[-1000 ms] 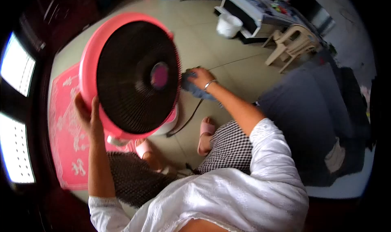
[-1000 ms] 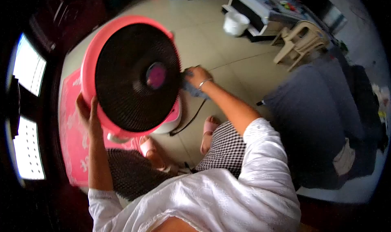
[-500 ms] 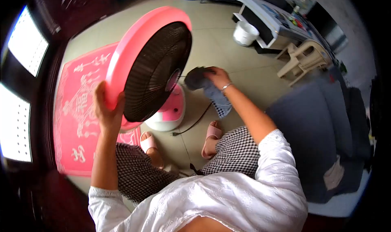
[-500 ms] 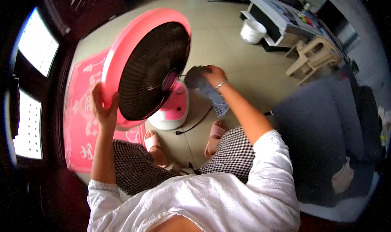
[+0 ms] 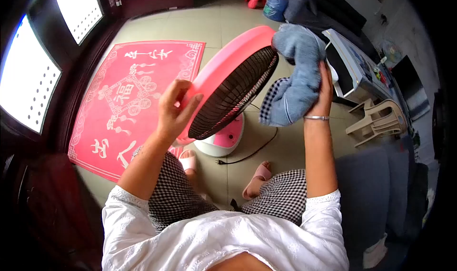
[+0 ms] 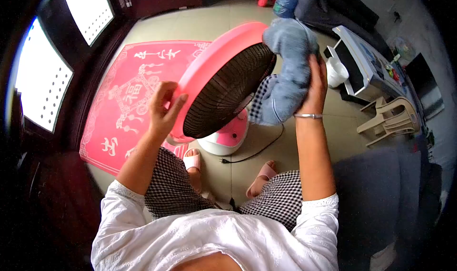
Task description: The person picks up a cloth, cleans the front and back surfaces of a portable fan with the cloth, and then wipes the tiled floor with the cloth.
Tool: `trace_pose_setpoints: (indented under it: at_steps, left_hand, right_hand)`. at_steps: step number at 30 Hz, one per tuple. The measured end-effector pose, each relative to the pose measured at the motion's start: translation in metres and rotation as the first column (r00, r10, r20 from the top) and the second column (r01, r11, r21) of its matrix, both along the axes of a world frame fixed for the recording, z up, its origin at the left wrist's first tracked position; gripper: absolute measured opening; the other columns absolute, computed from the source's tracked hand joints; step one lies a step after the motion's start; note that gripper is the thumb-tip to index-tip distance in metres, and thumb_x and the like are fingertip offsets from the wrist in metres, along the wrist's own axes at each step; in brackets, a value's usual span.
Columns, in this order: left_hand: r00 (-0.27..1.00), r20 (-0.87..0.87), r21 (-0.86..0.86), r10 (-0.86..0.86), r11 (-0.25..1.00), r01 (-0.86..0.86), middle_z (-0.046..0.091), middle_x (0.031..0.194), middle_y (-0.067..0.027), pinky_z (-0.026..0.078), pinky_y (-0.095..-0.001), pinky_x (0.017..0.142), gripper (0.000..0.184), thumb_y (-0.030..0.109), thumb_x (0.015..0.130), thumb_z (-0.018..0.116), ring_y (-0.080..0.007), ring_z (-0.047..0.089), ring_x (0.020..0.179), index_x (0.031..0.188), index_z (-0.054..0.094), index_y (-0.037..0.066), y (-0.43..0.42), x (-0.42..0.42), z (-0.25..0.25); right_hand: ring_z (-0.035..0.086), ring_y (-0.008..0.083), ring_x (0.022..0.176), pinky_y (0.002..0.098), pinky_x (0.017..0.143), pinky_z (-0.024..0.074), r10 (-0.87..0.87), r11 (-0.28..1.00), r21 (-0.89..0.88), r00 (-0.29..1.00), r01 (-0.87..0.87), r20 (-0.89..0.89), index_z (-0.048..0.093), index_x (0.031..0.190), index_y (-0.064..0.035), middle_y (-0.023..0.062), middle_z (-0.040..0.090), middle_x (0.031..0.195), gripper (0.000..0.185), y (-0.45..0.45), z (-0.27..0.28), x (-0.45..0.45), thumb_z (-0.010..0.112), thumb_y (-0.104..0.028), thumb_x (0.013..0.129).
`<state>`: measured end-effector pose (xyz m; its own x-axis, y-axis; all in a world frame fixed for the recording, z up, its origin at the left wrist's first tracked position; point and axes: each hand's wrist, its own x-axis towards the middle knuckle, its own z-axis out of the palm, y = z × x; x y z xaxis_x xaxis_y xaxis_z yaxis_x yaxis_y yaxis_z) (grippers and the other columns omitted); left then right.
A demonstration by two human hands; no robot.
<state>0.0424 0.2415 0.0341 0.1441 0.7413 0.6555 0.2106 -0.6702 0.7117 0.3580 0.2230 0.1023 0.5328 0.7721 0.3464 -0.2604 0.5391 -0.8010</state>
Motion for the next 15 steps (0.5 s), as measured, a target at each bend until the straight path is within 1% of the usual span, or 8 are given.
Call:
trace_pose_setpoints:
  at_steps: [1, 2, 4, 5, 7, 9, 12, 15]
  left_hand:
    - [1.000, 0.001, -0.138, -0.021, 0.990, 0.020, 0.049, 0.078, -0.0058, 0.041, -0.0267, 0.061, 0.024, 0.010, 0.084, 0.072, -0.0124, 0.046, 0.067, 0.098, 0.054, 0.000, -0.007, 0.001, 0.007]
    - [0.999, -0.015, 0.047, -0.038, 0.998, 0.038, 0.042, 0.077, 0.0019, 0.031, -0.0223, 0.055, 0.025, 0.008, 0.087, 0.071, -0.0058, 0.036, 0.064, 0.102, 0.052, 0.001, 0.002, 0.004, -0.001]
    - [0.994, 0.032, 0.017, -0.101, 0.995, 0.101, 0.040, 0.079, 0.0016, 0.032, -0.0221, 0.059, 0.027, 0.009, 0.088, 0.070, -0.0073, 0.036, 0.069, 0.105, 0.050, 0.001, 0.001, 0.010, 0.001]
    - [0.997, 0.007, 0.037, -0.078, 0.996, 0.077, 0.040, 0.083, 0.0009, 0.033, -0.0220, 0.060, 0.028, 0.010, 0.087, 0.070, -0.0075, 0.035, 0.069, 0.106, 0.050, 0.001, 0.001, 0.011, -0.003]
    - [0.997, -0.005, -0.044, -0.080, 0.996, 0.080, 0.044, 0.086, -0.0001, 0.037, -0.0236, 0.062, 0.031, 0.013, 0.089, 0.068, -0.0086, 0.040, 0.072, 0.111, 0.049, 0.003, -0.007, 0.010, 0.001]
    - [0.985, 0.063, -0.151, -0.163, 0.974, 0.171, 0.048, 0.089, -0.0028, 0.041, -0.0272, 0.067, 0.032, 0.013, 0.091, 0.065, -0.0114, 0.045, 0.077, 0.116, 0.047, 0.003, -0.013, 0.016, 0.000]
    - [0.958, 0.108, -0.092, -0.267, 0.957, 0.277, 0.053, 0.102, -0.0141, 0.044, -0.0334, 0.085, 0.037, 0.015, 0.093, 0.061, -0.0209, 0.053, 0.094, 0.123, 0.044, 0.000, -0.018, 0.027, 0.004]
    - [0.925, 0.145, -0.118, -0.351, 0.922, 0.369, 0.053, 0.105, -0.0159, 0.043, -0.0343, 0.087, 0.039, 0.017, 0.094, 0.060, -0.0232, 0.054, 0.097, 0.125, 0.043, 0.000, -0.024, 0.042, -0.004]
  right_hand:
    - [0.058, 0.0175, 0.105, 0.0297, 0.095, 0.0440, -0.042, 0.999, 0.003, 0.994, 0.042, 0.100, 0.055, 0.126, -0.0010, 0.0081, 0.061, 0.118, 0.042, 0.004, 0.011, -0.015, 0.062, -0.026, 0.093]
    - [0.058, 0.0169, 0.105, 0.0293, 0.095, 0.0431, -0.064, 0.998, 0.021, 0.968, 0.060, 0.245, 0.055, 0.126, -0.0006, 0.0074, 0.061, 0.119, 0.043, 0.016, 0.014, -0.022, 0.063, -0.025, 0.092]
    - [0.056, 0.0174, 0.107, 0.0301, 0.095, 0.0425, -0.008, 0.999, 0.046, 0.894, -0.014, 0.448, 0.056, 0.124, 0.0007, 0.0074, 0.061, 0.120, 0.043, 0.043, 0.014, -0.039, 0.066, -0.023, 0.091]
    - [0.057, 0.0218, 0.105, 0.0325, 0.094, 0.0434, -0.118, 0.993, 0.056, 0.743, 0.109, 0.659, 0.058, 0.123, -0.0002, 0.0107, 0.061, 0.117, 0.041, 0.047, 0.013, -0.049, 0.067, -0.024, 0.090]
    - [0.059, 0.0289, 0.101, 0.0353, 0.093, 0.0440, -0.285, 0.957, 0.218, 0.508, 0.189, 0.813, 0.059, 0.121, -0.0013, 0.0150, 0.059, 0.112, 0.039, 0.031, 0.016, -0.084, 0.067, -0.022, 0.089]
    - [0.059, 0.0332, 0.097, 0.0379, 0.089, 0.0457, -0.340, 0.940, 0.328, 0.322, 0.093, 0.884, 0.062, 0.118, -0.0039, 0.0164, 0.057, 0.106, 0.035, 0.003, 0.019, -0.113, 0.068, -0.017, 0.085]
    - [0.059, 0.0321, 0.097, 0.0386, 0.083, 0.0488, -0.305, 0.944, 0.322, 0.183, -0.071, 0.934, 0.067, 0.111, -0.0094, 0.0156, 0.057, 0.105, 0.031, -0.026, 0.027, -0.132, 0.069, -0.007, 0.080]
    - [0.059, 0.0299, 0.099, 0.0378, 0.087, 0.0473, -0.301, 0.953, 0.303, 0.175, 0.012, 0.938, 0.067, 0.109, -0.0074, 0.0133, 0.059, 0.108, 0.027, -0.016, 0.038, -0.115, 0.067, -0.006, 0.082]
